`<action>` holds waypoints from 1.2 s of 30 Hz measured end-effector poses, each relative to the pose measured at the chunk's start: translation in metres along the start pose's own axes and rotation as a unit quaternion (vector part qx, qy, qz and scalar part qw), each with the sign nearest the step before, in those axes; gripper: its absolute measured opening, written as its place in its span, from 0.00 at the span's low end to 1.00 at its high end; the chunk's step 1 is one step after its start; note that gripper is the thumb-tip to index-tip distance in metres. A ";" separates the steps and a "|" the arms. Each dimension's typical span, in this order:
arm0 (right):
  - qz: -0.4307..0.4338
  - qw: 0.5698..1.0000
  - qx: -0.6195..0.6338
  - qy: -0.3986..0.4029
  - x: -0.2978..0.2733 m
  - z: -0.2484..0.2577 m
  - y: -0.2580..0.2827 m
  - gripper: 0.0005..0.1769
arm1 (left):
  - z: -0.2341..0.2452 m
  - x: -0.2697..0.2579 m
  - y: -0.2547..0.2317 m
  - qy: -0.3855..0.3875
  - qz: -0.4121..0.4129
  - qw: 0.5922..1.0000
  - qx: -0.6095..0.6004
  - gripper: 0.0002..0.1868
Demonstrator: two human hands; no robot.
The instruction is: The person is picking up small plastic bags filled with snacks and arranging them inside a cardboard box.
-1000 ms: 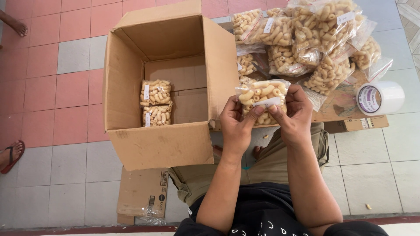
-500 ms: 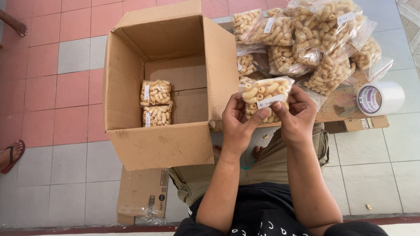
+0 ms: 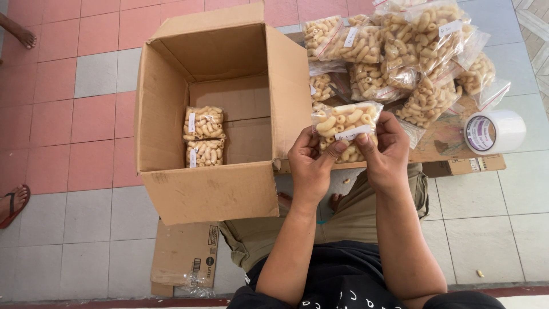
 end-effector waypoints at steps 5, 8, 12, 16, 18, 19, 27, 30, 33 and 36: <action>0.014 1.000 -0.005 -0.023 -0.003 0.002 -0.004 0.28 | -0.001 -0.001 0.004 0.006 -0.001 1.000 -0.006 0.25; 0.022 1.000 0.004 -0.019 -0.001 0.001 -0.006 0.31 | -0.003 -0.004 0.002 0.002 -0.002 1.000 -0.010 0.26; 0.021 0.998 0.012 0.053 0.006 -0.013 0.016 0.44 | 0.002 -0.004 0.003 -0.016 -0.011 1.000 -0.012 0.28; 0.025 0.997 0.000 0.073 0.002 -0.019 0.013 0.46 | 0.010 0.001 0.003 -0.013 -0.020 1.000 -0.004 0.26; 0.027 0.999 0.002 0.037 -0.001 -0.020 0.013 0.39 | 0.009 0.001 0.002 -0.002 -0.017 1.000 -0.027 0.27; 0.027 0.999 0.003 0.038 -0.001 -0.022 0.013 0.39 | 0.009 0.002 0.000 -0.003 -0.017 1.000 -0.026 0.27; 0.047 0.999 0.003 0.010 -0.002 -0.024 0.011 0.37 | -0.001 0.001 -0.016 0.043 0.006 0.997 -0.069 0.36; 0.048 0.999 -0.009 0.019 0.001 -0.033 0.024 0.37 | 0.004 0.003 -0.016 0.041 0.008 0.998 -0.051 0.34; 0.040 0.999 0.013 0.014 -0.002 -0.036 0.021 0.37 | 0.005 0.001 -0.021 0.026 0.005 0.998 -0.052 0.34; 0.032 0.999 0.028 0.020 -0.001 -0.041 0.022 0.39 | 0.008 0.001 -0.023 0.011 -0.007 0.999 -0.038 0.33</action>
Point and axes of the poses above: each hand's wrist, its own x-axis towards the middle knuckle, its own z-axis out of the back of the hand, y = z × x, the point moved 5 cm from there along x, towards the middle knuckle, and after that the axes turned 9 degrees about z, right-handed, at the moved point
